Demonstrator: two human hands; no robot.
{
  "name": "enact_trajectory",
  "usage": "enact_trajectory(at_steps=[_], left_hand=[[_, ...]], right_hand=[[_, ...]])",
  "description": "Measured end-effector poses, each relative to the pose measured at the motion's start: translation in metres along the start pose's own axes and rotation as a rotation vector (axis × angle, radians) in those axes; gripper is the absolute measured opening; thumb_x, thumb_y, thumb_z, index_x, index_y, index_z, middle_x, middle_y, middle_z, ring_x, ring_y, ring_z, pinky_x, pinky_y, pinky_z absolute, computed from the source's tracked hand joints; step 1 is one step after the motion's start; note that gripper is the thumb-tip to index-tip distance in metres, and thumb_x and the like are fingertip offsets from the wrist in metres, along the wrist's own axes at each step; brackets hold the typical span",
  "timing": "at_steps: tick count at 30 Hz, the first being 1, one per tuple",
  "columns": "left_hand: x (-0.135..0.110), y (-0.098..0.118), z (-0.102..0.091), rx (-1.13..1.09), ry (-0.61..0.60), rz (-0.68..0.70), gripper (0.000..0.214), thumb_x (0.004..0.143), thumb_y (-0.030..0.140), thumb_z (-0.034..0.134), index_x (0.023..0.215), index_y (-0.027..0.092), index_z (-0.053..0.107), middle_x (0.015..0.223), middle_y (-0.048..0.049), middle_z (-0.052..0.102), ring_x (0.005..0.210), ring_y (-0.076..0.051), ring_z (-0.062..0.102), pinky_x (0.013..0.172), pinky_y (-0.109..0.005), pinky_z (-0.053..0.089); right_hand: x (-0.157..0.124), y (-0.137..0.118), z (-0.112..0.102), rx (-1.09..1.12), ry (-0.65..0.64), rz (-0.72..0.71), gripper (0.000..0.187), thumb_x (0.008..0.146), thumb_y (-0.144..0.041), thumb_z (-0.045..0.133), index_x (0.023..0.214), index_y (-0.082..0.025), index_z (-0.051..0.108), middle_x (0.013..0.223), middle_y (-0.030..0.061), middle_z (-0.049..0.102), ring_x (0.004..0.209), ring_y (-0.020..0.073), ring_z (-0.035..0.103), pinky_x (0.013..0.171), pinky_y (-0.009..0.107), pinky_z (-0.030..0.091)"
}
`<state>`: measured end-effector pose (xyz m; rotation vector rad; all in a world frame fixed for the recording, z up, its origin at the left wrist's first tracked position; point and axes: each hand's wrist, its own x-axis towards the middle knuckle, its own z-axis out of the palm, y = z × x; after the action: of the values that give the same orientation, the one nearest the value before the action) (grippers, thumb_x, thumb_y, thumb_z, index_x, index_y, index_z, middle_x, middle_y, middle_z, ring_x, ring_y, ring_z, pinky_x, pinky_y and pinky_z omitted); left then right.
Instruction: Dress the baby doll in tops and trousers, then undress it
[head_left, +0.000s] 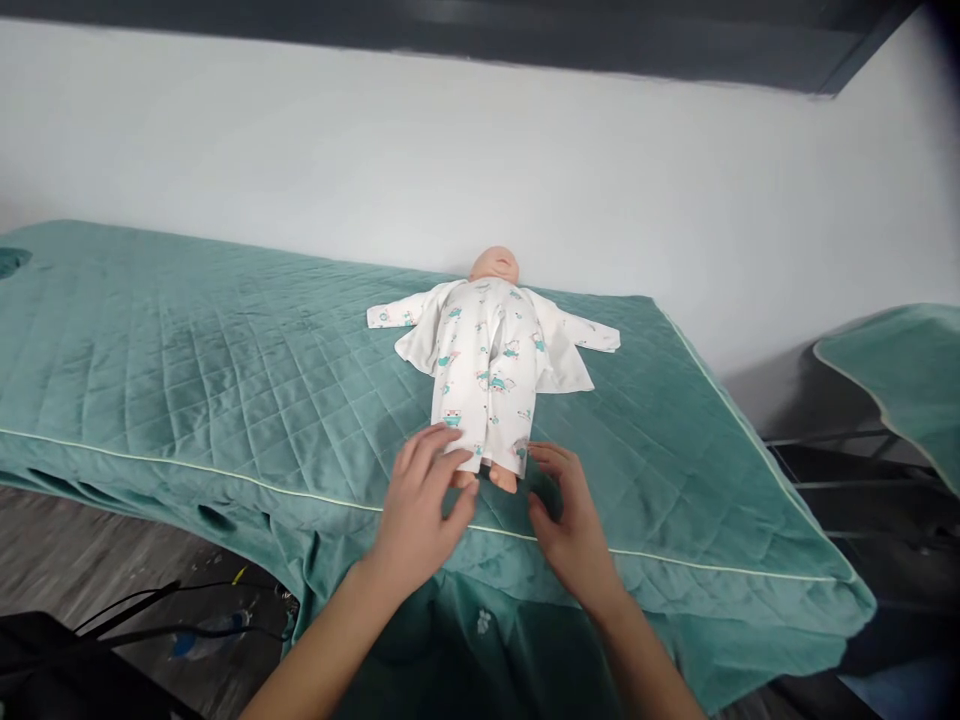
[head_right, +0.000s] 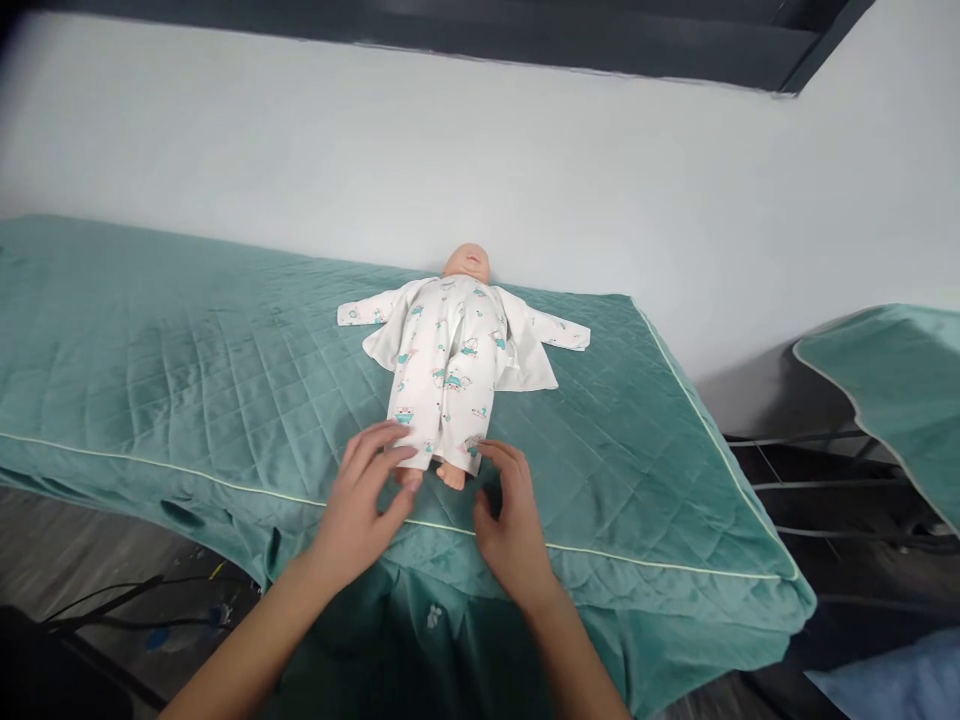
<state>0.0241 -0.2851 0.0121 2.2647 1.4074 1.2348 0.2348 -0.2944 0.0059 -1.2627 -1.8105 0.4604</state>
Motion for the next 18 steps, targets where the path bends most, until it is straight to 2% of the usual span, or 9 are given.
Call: enact_trajectory(at_steps=[4,7,10,12,15,18], left_hand=[[0.02,0.014,0.013,0.238,-0.143,0.037,0.02,0.091,0.012,0.056,0.109,0.018,0.062,0.14,-0.0119,0.058,0.144,-0.034,0.04,0.112,-0.055,0.044],[0.029,0.015,0.023,0.336,-0.159,0.027,0.012,0.091,0.013,0.055,0.098,0.018,0.064,0.141,-0.0109,0.059,0.144,-0.036,0.041,0.107,-0.057,0.047],[0.031,0.011,0.026,0.336,-0.135,0.038,0.011,0.09,0.011,0.056,0.092,0.019,0.065,0.138,-0.0099,0.061,0.142,-0.036,0.044,0.104,-0.055,0.05],[0.029,0.01,0.023,0.276,-0.101,0.035,0.01,0.091,0.013,0.057,0.092,0.019,0.064,0.134,-0.0098,0.063,0.14,-0.034,0.046,0.103,-0.053,0.051],[0.02,0.011,0.018,0.156,-0.003,0.021,0.007,0.092,0.015,0.057,0.093,0.02,0.061,0.129,-0.0104,0.064,0.135,-0.03,0.051,0.104,-0.05,0.052],[0.008,0.013,0.014,0.105,0.056,0.035,0.01,0.092,0.012,0.057,0.098,0.02,0.059,0.132,-0.0111,0.061,0.134,-0.029,0.051,0.105,-0.049,0.051]], right_hand=[[0.002,0.015,0.014,-0.152,0.047,0.095,0.035,0.086,-0.013,0.061,0.119,-0.021,0.054,0.116,0.0111,0.059,0.109,0.0267,0.057,0.092,0.047,0.052],[0.01,0.018,0.02,-0.202,-0.006,0.131,0.018,0.088,-0.016,0.061,0.105,-0.02,0.057,0.101,0.008,0.062,0.096,0.0261,0.059,0.084,0.045,0.05],[0.017,0.014,0.013,-0.117,-0.039,0.141,0.008,0.09,-0.014,0.056,0.094,-0.021,0.057,0.091,0.0044,0.061,0.086,0.0217,0.059,0.077,0.038,0.049],[0.019,0.006,0.002,-0.03,-0.055,0.11,0.009,0.093,-0.013,0.054,0.09,-0.021,0.056,0.089,0.003,0.061,0.083,0.0188,0.058,0.075,0.034,0.048],[0.018,-0.009,-0.016,0.025,-0.084,0.014,0.012,0.094,-0.011,0.052,0.092,-0.022,0.055,0.093,0.0026,0.06,0.087,0.0168,0.059,0.077,0.031,0.048],[0.013,-0.014,-0.027,-0.013,-0.144,-0.025,0.015,0.094,-0.009,0.051,0.098,-0.023,0.055,0.099,0.0035,0.061,0.091,0.0163,0.06,0.079,0.03,0.05]])
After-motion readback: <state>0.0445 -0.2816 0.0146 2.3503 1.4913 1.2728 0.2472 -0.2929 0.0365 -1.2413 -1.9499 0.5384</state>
